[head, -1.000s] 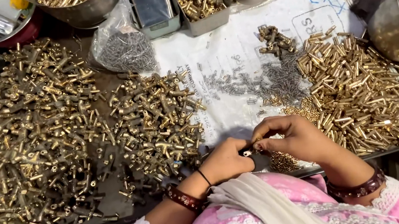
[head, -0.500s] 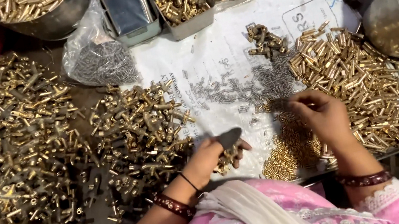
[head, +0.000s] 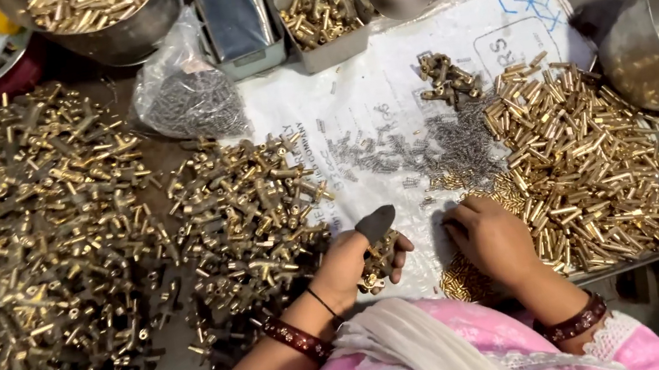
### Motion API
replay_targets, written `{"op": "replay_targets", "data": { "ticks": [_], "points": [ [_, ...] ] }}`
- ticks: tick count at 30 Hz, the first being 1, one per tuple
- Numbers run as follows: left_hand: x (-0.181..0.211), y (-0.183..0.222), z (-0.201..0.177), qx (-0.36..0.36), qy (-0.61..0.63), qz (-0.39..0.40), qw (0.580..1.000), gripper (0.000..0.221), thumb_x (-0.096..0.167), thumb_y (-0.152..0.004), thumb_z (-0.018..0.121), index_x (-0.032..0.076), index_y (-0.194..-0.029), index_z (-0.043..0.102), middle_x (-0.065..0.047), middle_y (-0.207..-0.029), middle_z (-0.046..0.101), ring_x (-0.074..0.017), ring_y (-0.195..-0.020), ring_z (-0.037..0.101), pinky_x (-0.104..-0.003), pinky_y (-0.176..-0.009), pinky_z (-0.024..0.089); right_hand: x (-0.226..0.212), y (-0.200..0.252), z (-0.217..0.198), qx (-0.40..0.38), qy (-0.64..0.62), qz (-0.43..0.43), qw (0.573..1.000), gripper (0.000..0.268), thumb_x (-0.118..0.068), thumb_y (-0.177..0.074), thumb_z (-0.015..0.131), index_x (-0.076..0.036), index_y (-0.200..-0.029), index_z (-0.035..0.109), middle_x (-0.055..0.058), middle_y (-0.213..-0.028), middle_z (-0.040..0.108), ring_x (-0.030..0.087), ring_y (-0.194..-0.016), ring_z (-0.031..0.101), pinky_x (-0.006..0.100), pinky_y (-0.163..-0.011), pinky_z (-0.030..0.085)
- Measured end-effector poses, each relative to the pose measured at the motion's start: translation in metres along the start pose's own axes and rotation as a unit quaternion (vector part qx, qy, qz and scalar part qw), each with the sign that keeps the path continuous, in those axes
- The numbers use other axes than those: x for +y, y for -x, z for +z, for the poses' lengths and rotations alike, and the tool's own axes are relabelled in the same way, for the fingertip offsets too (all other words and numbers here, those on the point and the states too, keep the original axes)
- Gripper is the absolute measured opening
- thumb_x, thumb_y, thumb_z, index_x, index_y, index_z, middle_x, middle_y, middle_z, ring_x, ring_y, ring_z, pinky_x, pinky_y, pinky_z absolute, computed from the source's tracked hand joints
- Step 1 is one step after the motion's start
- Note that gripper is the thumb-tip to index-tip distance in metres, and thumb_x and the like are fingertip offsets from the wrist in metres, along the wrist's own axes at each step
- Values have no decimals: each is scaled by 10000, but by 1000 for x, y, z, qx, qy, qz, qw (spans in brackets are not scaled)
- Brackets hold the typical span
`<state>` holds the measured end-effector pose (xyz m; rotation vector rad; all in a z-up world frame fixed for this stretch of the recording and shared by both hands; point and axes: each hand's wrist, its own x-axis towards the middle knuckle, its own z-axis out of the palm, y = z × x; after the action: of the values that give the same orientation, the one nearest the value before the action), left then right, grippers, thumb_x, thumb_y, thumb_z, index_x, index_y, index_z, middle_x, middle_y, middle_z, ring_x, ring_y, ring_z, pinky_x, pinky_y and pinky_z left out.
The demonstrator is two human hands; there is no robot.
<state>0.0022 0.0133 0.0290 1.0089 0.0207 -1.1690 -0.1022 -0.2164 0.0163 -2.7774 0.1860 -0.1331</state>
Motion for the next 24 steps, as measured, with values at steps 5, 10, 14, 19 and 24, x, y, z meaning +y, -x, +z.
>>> {"op": "replay_targets", "data": {
  "ticks": [5, 10, 14, 19, 24],
  "points": [
    [-12, 0, -4, -10, 35, -3, 999, 513, 437, -1037, 563, -15, -853, 719, -78, -699, 678, -190, -560, 643, -310, -562, 517, -15, -9, -15, -53, 46, 7, 998, 207, -214, -815, 752, -80, -973, 743, 112, -900, 680, 334, -803, 677, 450, -689, 566],
    [-16, -6, -13, 10, 37, 15, 999, 414, 365, -1018, 535, 15, -935, 741, -84, -762, 720, -187, -599, 665, -332, -567, 533, -79, -14, -67, -19, -139, -16, 990, 141, -165, -825, 743, -74, -930, 721, 69, -890, 714, 259, -662, 719, 390, -597, 586],
    [-28, -24, -25, 5, 72, 14, 997, 337, 291, -1039, 529, 35, -1052, 749, -90, -812, 733, -195, -618, 678, -340, -569, 546, -94, -21, -68, 5, -117, -133, 984, 140, -161, -816, 771, -78, -905, 703, 73, -875, 709, 292, -660, 699, 398, -550, 554],
    [-33, -31, -34, -38, 45, 11, 998, 394, 297, -1064, 525, -37, -996, 724, -122, -790, 733, -219, -601, 698, -349, -552, 569, -89, -25, -57, -10, -79, -131, 988, 133, -172, -813, 778, -83, -871, 698, 65, -826, 687, 292, -622, 682, 400, -526, 550],
    [-26, -33, -28, -27, 34, 7, 999, 306, 244, -1035, 548, 4, -976, 728, -110, -788, 726, -210, -591, 680, -344, -529, 551, -88, -29, -56, -16, -48, -143, 988, 173, -193, -774, 790, -84, -882, 710, 73, -806, 667, 291, -627, 680, 407, -526, 545]
  ]
}}
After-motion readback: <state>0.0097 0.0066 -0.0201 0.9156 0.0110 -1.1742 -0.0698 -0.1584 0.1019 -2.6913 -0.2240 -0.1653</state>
